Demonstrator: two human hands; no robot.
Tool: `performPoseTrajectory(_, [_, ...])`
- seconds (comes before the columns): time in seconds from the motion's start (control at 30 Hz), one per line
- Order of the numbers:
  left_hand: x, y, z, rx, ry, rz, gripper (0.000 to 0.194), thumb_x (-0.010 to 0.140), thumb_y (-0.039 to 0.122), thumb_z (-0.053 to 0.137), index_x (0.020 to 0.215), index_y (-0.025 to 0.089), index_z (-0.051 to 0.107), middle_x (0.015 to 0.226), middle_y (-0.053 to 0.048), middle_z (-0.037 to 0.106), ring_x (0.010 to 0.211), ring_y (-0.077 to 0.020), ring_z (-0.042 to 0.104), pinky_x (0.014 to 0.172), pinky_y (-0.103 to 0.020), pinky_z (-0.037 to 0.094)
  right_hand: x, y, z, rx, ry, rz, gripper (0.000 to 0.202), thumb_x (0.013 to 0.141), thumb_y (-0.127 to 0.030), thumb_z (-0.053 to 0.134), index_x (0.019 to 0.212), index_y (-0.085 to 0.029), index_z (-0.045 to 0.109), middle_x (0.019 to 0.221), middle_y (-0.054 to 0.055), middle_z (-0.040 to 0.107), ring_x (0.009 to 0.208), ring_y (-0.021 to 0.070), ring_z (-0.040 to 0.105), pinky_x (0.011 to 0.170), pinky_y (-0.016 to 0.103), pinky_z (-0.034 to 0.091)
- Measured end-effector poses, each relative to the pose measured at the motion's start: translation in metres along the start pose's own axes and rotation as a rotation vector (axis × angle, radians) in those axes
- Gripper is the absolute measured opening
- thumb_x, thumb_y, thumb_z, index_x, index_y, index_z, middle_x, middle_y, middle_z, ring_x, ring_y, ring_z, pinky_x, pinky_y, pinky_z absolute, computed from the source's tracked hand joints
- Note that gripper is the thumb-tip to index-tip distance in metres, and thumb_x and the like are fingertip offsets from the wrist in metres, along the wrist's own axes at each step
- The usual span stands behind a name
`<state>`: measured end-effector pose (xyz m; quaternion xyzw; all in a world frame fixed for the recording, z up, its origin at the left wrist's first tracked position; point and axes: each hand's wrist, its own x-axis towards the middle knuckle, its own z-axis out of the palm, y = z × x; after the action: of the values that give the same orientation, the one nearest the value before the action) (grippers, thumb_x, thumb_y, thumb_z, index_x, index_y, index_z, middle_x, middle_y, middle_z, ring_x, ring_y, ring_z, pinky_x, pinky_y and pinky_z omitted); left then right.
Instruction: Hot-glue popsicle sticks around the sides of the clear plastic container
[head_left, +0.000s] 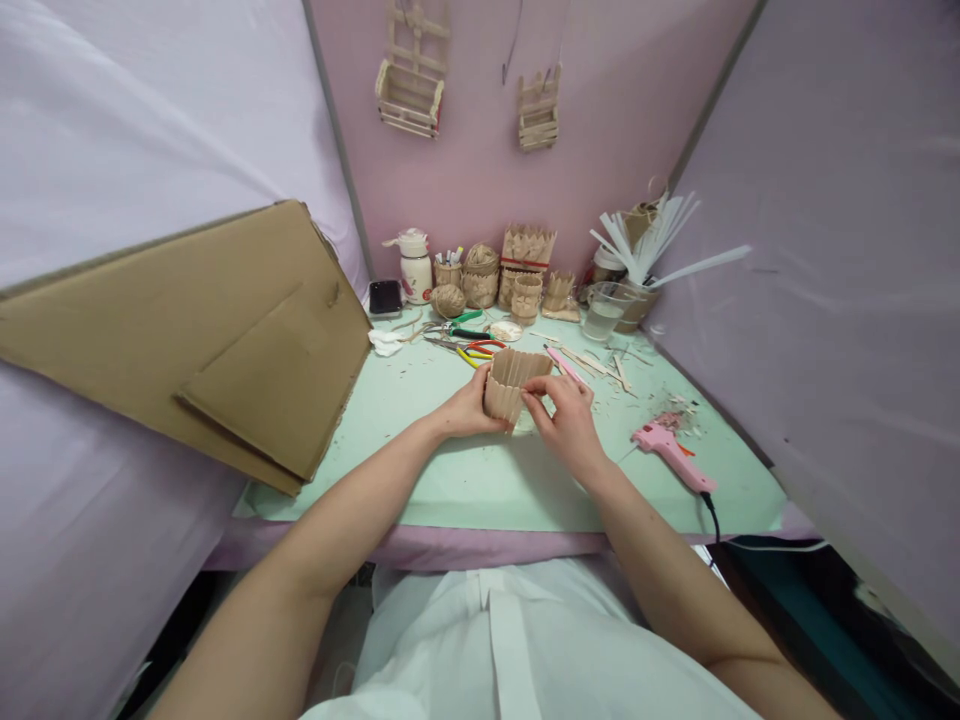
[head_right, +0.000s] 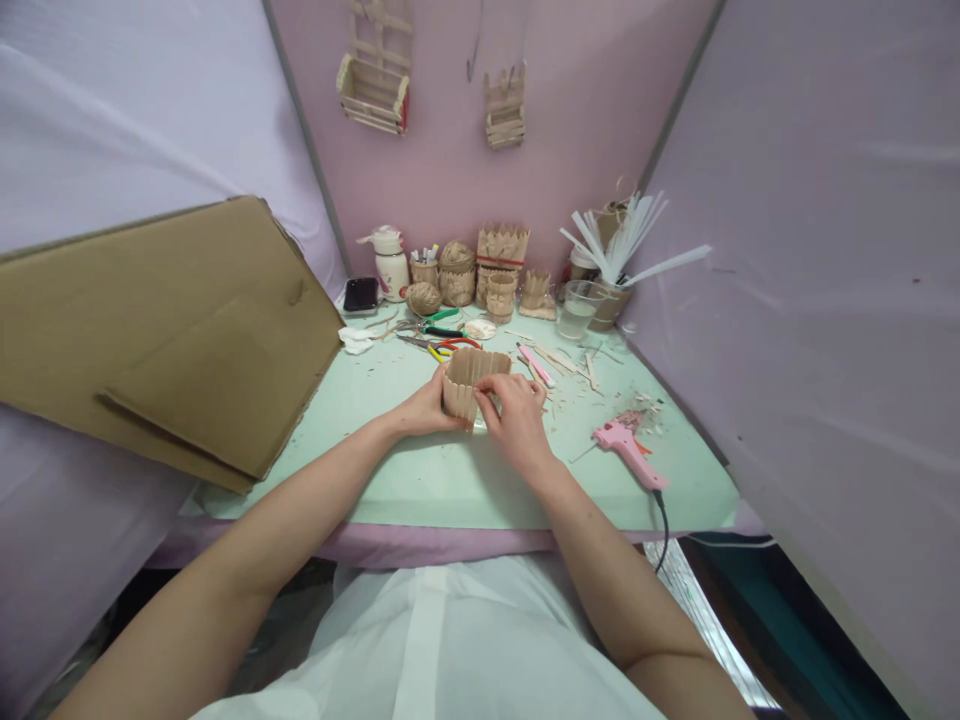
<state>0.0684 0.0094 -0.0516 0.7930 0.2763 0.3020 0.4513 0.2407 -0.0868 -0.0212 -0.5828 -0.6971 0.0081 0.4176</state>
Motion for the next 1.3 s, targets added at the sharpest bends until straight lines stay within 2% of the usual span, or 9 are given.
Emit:
performPoseTrajectory(0.4, [0.001,-0.005,0.000,0.057,-0.005,0.033,0.109,0.057,0.034,0.085,0.146,0.017,0.025,0.142,-0.015,0.046,0.132,-0.0330,0.046,0.109,-0.044,0.041,-0.001,0.003,0.003,0.001,0.021,-0.016,0.012,0.094,-0.028,0.052,0.091,-0.024,0.063,0.090,0.002,0.071,0.094,0.0228,0.061,0.089,0.040,0.030])
performPoseTrajectory(1.0, [0.001,-0.001,0.000,0.046,-0.011,0.021,0.110,0.056,0.032,0.086,0.145,0.015,0.024,0.143,-0.016,0.046,0.132,-0.0331,0.047,0.109,-0.044,0.041,-0.002,0.004,0.005,-0.006,0.039,-0.026,0.013,0.095,-0.030,0.051,0.091,-0.024,0.062,0.090,0.002,0.071,0.094,0.0227,0.061,0.090,0.039,0.030])
performPoseTrajectory(1.1, [0.000,-0.003,-0.001,0.033,-0.029,0.023,0.111,0.057,0.032,0.086,0.146,0.015,0.022,0.145,-0.018,0.044,0.134,-0.0332,0.045,0.109,-0.044,0.041,-0.004,0.005,0.004,-0.048,0.068,-0.050,0.016,0.093,-0.035,0.053,0.102,-0.024,0.061,0.104,0.005,0.071,0.105,0.0254,0.059,0.093,0.040,0.032])
performPoseTrajectory(1.2, [0.000,-0.007,-0.001,0.018,-0.054,0.028,0.120,0.056,0.035,0.088,0.150,0.016,0.015,0.148,-0.018,0.042,0.135,-0.0332,0.045,0.110,-0.045,0.040,-0.009,0.009,0.002,-0.150,0.068,-0.110,0.036,0.088,-0.040,0.059,0.119,-0.023,0.056,0.122,0.009,0.065,0.116,0.0293,0.052,0.097,0.042,0.032])
performPoseTrajectory(1.3, [0.000,-0.012,-0.001,0.038,-0.033,0.041,0.128,0.052,0.038,0.091,0.152,0.018,0.014,0.150,-0.018,0.040,0.137,-0.0347,0.043,0.112,-0.047,0.038,-0.013,0.012,0.001,-0.261,0.035,-0.177,0.050,0.083,-0.038,0.064,0.128,-0.022,0.051,0.128,0.012,0.062,0.120,0.0315,0.049,0.104,0.047,0.028])
